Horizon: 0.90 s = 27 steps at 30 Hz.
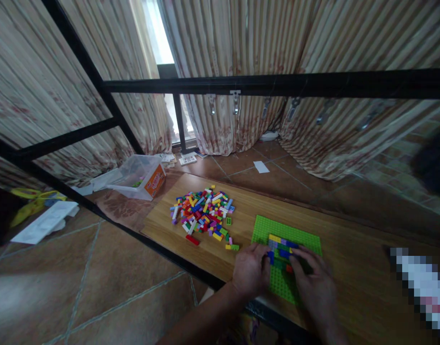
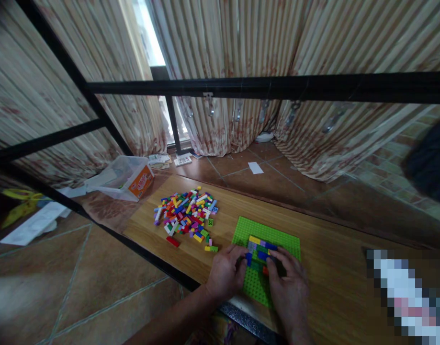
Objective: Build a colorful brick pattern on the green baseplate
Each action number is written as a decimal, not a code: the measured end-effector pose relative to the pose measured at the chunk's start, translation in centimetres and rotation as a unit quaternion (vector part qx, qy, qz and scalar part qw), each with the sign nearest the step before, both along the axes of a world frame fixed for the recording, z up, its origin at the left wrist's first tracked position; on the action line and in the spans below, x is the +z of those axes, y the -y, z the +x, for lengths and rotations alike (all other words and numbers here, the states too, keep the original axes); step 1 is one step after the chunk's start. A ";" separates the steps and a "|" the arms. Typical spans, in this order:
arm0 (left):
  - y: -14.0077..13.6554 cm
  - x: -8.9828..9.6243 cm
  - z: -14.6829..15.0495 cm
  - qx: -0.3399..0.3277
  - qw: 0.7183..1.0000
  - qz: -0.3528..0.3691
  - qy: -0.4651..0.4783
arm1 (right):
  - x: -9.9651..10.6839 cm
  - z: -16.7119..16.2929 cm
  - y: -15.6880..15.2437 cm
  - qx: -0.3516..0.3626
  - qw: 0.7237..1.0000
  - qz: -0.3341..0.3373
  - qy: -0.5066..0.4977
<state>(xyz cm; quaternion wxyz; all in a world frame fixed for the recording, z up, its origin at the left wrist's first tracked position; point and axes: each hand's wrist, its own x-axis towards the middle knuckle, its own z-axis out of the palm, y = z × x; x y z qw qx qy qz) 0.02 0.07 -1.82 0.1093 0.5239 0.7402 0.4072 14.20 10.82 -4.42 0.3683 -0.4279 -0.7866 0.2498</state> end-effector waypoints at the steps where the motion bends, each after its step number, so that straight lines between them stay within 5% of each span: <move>1: 0.0 -0.1 0.0 0.000 1.000 0.001 -0.002 | 0.0 0.0 0.0 0.003 1.000 0.005 0.009; 27: 0.1 0.1 -0.1 -0.008 1.000 0.008 0.009 | 0.6 0.0 -1.2 0.036 0.992 0.063 0.100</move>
